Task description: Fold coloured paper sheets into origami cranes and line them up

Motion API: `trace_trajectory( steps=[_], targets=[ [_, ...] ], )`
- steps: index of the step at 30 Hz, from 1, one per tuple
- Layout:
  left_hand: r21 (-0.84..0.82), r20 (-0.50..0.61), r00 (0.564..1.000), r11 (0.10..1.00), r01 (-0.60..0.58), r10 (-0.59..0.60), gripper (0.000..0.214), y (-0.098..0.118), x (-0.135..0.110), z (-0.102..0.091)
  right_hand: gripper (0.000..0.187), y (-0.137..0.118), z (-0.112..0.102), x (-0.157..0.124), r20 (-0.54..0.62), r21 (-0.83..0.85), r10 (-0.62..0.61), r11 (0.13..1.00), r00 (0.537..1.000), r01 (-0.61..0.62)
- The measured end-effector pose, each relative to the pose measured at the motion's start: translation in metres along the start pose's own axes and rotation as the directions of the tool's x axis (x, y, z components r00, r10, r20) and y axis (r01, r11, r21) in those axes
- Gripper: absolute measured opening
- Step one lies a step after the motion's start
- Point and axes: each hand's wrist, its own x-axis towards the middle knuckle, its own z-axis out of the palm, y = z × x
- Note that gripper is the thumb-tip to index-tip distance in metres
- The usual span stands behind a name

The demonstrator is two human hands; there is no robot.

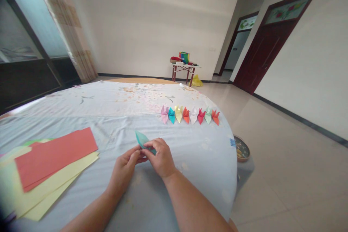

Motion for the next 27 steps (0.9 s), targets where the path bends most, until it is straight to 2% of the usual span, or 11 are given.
trace_trajectory(
  steps=[5,14,18,21,24,27],
  targets=[
    [0.033,0.016,0.999,0.999,-0.032,0.032,0.037,0.0002,0.0009,-0.0010,0.010,0.0018,-0.0025,0.0001,0.008,0.105,0.049,0.993,0.999,-0.049],
    [0.160,-0.005,0.999,0.987,-0.032,0.034,0.039,0.0067,0.0000,-0.0002,0.018,0.0017,-0.0008,-0.0002,-0.047,0.080,0.131,0.989,0.990,-0.127],
    [0.180,-0.086,0.994,0.982,-0.050,0.066,0.042,0.0077,0.0013,-0.0005,0.016,0.0004,-0.0028,0.0011,0.022,0.186,0.223,0.957,0.975,-0.223],
    [0.057,-0.132,0.990,0.998,-0.042,0.050,0.050,0.0085,0.0031,0.0005,0.016,0.0010,-0.0043,0.0029,0.114,0.356,0.308,0.875,0.945,-0.328],
    [-0.079,-0.016,1.000,0.997,0.021,-0.022,0.046,0.0077,0.0042,0.0017,0.014,0.0035,-0.0044,0.0038,0.160,0.455,0.358,0.800,0.920,-0.390],
    [-0.121,0.102,0.990,0.987,0.108,-0.096,0.039,0.0054,0.0047,0.0022,0.010,0.0057,-0.0033,0.0027,0.146,0.449,0.390,0.793,0.909,-0.412]
  ],
)
